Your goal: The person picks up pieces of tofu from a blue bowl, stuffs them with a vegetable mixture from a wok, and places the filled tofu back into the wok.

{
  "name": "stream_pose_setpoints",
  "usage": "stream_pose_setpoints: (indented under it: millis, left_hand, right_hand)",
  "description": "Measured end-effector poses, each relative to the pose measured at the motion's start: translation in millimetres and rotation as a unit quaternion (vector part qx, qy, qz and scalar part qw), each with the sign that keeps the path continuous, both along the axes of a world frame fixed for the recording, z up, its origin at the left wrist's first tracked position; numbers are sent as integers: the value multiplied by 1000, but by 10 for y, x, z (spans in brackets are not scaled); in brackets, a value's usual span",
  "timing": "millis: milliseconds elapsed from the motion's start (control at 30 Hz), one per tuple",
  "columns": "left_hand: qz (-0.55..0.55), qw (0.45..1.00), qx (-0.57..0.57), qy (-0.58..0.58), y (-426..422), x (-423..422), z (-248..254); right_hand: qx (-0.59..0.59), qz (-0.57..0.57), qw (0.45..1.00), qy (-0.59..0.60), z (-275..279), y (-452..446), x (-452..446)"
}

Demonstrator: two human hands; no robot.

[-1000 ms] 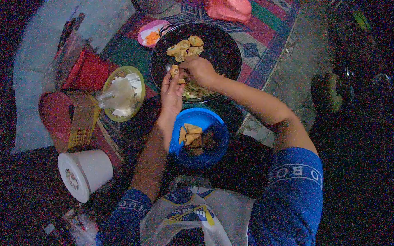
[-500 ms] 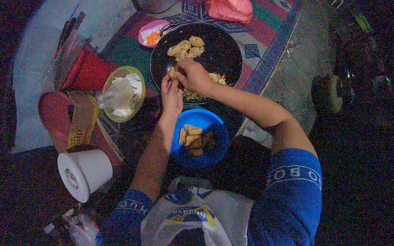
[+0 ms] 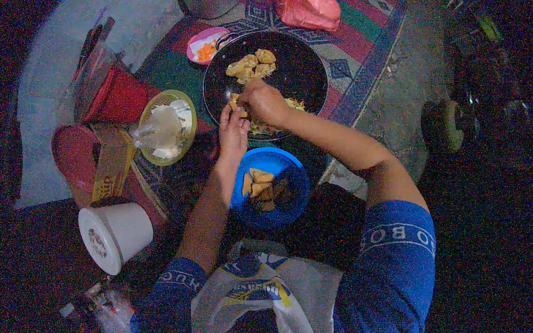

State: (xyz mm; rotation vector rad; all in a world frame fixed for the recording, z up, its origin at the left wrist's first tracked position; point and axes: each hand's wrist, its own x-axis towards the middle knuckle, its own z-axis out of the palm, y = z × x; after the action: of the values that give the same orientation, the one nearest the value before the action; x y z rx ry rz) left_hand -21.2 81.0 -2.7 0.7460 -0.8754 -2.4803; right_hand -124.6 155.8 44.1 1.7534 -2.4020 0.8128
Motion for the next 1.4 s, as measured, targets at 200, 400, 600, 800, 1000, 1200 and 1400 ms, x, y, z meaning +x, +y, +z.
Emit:
stream_pose_setpoints:
  millis: [200, 400, 600, 800, 1000, 1200, 1400]
  left_hand:
    - [0, 998, 29, 56, -105, 4, 3]
    - [11, 1000, 9, 2, -27, -20, -7]
    - [18, 999, 20, -23, -19, 36, -2]
    - [-30, 999, 24, 10, 50, 66, -69]
    - [-41, 997, -12, -60, 117, 2, -67]
    - [-1, 994, 14, -105, -6, -148, -62]
    - [-76, 986, -66, -135, -215, -202, 17]
  right_hand:
    - [-28, -56, 948, -311, 74, 47, -86]
    - [-23, -9, 989, -147, -57, 30, 6]
    - [-45, 45, 987, -145, -20, 39, 0]
    - [-51, -78, 917, -387, -337, 181, -45]
    - [44, -79, 945, -316, -225, 238, 6]
    - [33, -15, 985, -169, -379, 108, -31]
    - [52, -78, 950, -298, -346, -160, -585]
